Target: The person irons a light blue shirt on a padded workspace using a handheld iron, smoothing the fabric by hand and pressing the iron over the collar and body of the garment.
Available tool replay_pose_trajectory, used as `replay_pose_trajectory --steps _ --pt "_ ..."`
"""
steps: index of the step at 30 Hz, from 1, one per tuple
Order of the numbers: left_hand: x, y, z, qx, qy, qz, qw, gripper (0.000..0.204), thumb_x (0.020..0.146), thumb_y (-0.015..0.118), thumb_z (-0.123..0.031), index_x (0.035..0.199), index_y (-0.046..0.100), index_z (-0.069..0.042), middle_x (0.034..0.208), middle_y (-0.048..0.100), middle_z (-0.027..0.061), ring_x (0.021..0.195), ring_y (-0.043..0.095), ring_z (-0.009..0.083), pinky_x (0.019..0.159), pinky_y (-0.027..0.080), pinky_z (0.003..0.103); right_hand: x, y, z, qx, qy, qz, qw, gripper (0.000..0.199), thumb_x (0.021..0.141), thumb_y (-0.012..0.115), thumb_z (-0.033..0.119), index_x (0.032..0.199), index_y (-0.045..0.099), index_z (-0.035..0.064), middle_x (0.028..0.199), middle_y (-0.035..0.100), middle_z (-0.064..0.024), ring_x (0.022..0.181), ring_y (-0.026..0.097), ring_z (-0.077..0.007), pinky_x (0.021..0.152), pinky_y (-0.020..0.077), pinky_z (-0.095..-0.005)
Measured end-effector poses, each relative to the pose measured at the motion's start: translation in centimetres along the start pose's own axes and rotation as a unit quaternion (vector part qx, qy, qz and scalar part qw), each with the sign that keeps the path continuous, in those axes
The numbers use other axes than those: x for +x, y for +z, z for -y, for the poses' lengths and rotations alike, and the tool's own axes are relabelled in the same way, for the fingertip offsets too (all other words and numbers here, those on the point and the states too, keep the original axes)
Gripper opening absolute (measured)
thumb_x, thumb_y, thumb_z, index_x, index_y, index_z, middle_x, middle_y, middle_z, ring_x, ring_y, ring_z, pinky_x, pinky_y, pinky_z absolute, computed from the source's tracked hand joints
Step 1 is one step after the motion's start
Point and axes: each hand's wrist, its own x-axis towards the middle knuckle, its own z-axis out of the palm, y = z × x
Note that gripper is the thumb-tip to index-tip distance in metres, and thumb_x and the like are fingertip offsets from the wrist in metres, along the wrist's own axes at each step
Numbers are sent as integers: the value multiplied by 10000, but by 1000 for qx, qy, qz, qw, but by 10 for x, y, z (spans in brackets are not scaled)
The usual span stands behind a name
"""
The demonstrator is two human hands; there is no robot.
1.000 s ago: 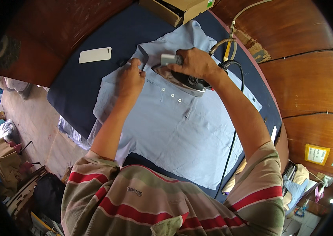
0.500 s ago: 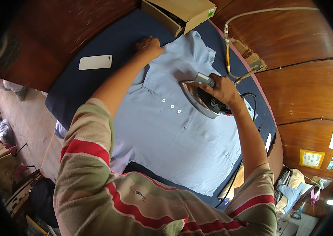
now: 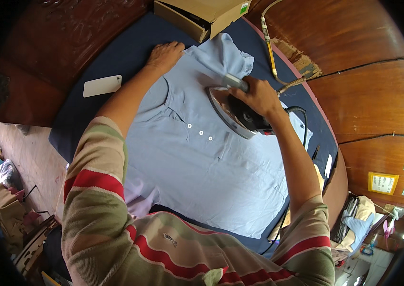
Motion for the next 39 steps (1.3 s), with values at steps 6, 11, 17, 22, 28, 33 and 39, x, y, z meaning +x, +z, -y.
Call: replay_pose_trajectory --steps 6,11,17,22,28,33,39 --pt "-32 -32 13 -78 -164 6 983 307 919 448 -328 1118 539 -113 1133 589 94 1051 556 282 868 434 419 61 15 36 37 -19 -75 996 543 772 560 531 926 660 20 853 653 -207 829 632 -365 743 496 -424" --pt "-106 -78 10 -63 -217 -45 973 315 877 547 -287 1108 565 -72 1011 628 109 945 596 288 812 461 388 108 21 63 -2 -61 -72 996 541 771 562 526 942 675 26 916 653 -207 897 623 -361 786 490 -409" --pt "-219 -99 -14 3 -347 -65 936 308 817 601 -313 1032 600 -92 1020 606 89 975 574 283 822 445 419 114 15 73 12 -89 -36 995 571 775 560 535 1041 635 35 934 646 -222 918 621 -356 806 483 -403" --pt "-226 -97 -44 22 -296 -130 946 306 800 616 -304 1046 606 -123 1043 587 59 1000 553 251 865 422 427 80 6 67 -7 -104 -34 994 583 786 554 538 1045 619 20 897 643 -228 882 626 -362 793 485 -411" --pt "-188 -90 -68 8 -217 -74 973 283 812 613 -261 1051 605 -110 1057 584 53 1023 542 245 906 383 434 69 8 44 -15 -64 -25 998 554 802 589 476 1033 617 -27 868 648 -236 815 643 -363 769 486 -382" --pt "-192 -90 -55 48 -310 -75 947 351 822 605 -298 1119 588 -112 1092 583 52 1037 541 252 926 375 422 57 11 32 -10 -60 -26 998 556 785 544 524 985 631 12 856 653 -213 831 636 -354 759 494 -401" --pt "-101 -64 -27 65 -236 -11 969 296 840 591 -313 1065 597 -120 1098 590 66 1073 534 262 920 379 454 52 7 40 -5 -51 -14 999 537 798 575 478 971 626 -27 856 647 -222 803 639 -337 764 483 -379"
